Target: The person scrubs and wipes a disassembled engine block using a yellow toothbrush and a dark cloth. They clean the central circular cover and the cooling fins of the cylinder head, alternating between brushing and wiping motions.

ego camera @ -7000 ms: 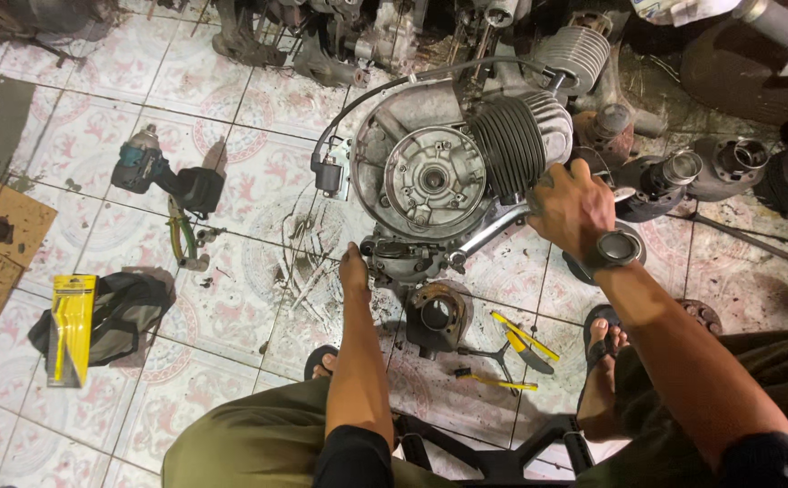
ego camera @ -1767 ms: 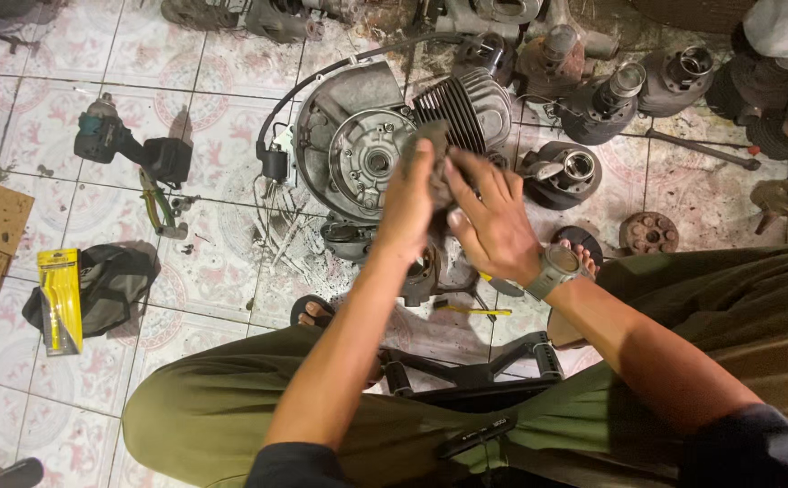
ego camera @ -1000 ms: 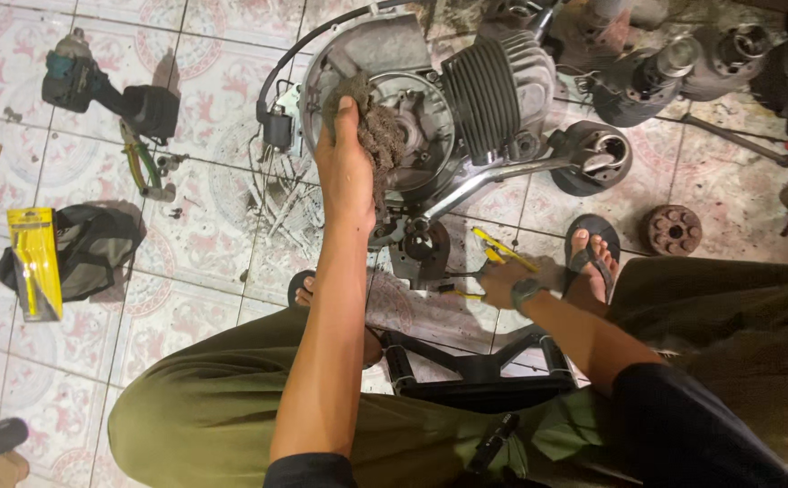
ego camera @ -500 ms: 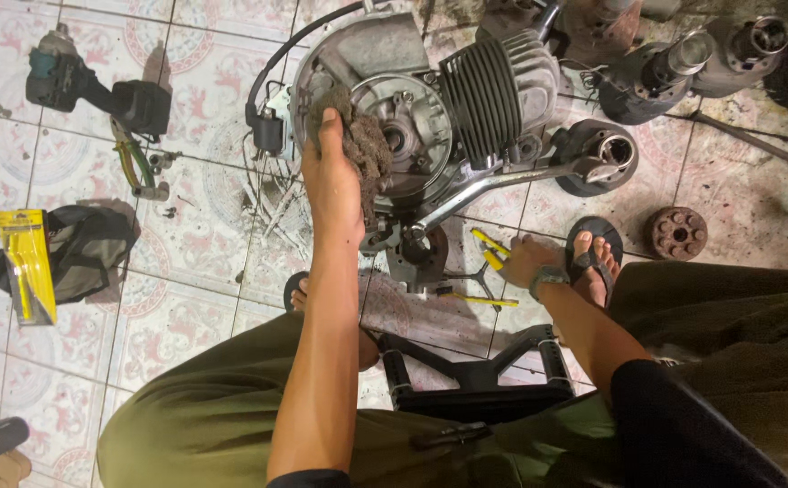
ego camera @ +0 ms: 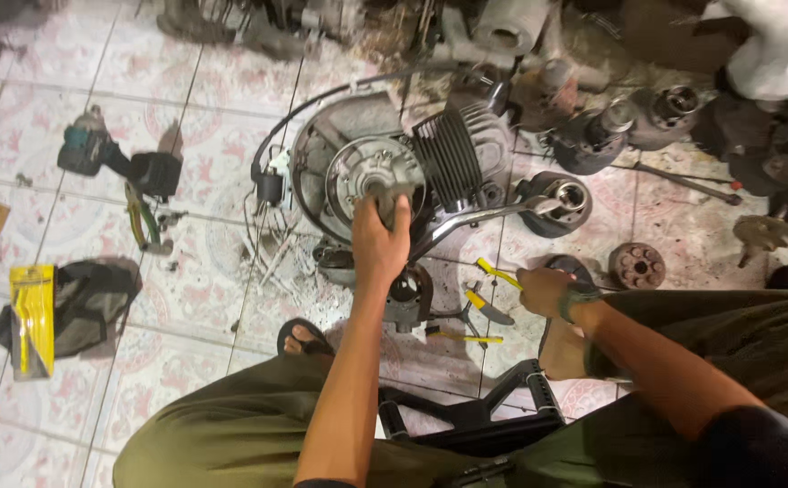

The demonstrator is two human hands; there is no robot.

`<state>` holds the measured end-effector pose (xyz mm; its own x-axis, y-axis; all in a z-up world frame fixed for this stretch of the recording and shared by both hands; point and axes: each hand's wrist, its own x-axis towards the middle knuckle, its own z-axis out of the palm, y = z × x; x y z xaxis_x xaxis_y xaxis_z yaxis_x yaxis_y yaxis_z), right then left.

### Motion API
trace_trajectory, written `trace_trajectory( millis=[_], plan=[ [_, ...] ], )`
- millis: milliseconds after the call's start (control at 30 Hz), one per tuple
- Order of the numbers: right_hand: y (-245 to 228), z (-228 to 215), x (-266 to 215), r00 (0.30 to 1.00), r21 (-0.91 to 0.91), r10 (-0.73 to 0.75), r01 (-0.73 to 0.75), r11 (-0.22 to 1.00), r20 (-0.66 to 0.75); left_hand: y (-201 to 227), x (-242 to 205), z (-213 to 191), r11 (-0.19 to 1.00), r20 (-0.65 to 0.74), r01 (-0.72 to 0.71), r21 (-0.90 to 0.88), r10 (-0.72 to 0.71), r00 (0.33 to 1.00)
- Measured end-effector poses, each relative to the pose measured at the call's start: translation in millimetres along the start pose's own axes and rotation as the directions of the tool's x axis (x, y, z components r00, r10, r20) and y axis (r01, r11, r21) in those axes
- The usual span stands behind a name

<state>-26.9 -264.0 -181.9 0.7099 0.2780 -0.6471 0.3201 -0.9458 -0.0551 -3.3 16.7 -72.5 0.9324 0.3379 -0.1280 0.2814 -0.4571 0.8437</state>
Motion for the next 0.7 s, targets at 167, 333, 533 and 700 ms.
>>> trace_trajectory(
  millis=[167, 333, 533, 700],
  plan=[
    [69.2, 14.9, -8.5, 0.904, -0.169, -0.189, 0.132, 0.977, -0.383, -23.0, -6.2, 10.3, 0.976, 0.092, -0.169, 0.137, 0.158, 0.983],
    [82.7, -15.4, -20.0, 0.835, -0.008, -0.105, 0.119, 0.993, -0.54, -15.9, -9.0, 9.6, 0.969, 0.146, -0.118, 0.219, 0.087, 0.985],
    [63.3, 13.4, 43.0, 0.901, 0.283, 0.307, -0.222, 0.933, -0.305, -8.0, 2.3, 16.4, 0.986, 0.086, -0.027, 0.163, 0.013, 0.996],
    [66.7, 13.6, 79.2, 0.812, 0.361, 0.378, -0.223, 0.905, -0.445, -35.8, 23.4, 30.0, 0.989, -0.088, -0.102, 0.105, 0.111, 0.99]
  ],
)
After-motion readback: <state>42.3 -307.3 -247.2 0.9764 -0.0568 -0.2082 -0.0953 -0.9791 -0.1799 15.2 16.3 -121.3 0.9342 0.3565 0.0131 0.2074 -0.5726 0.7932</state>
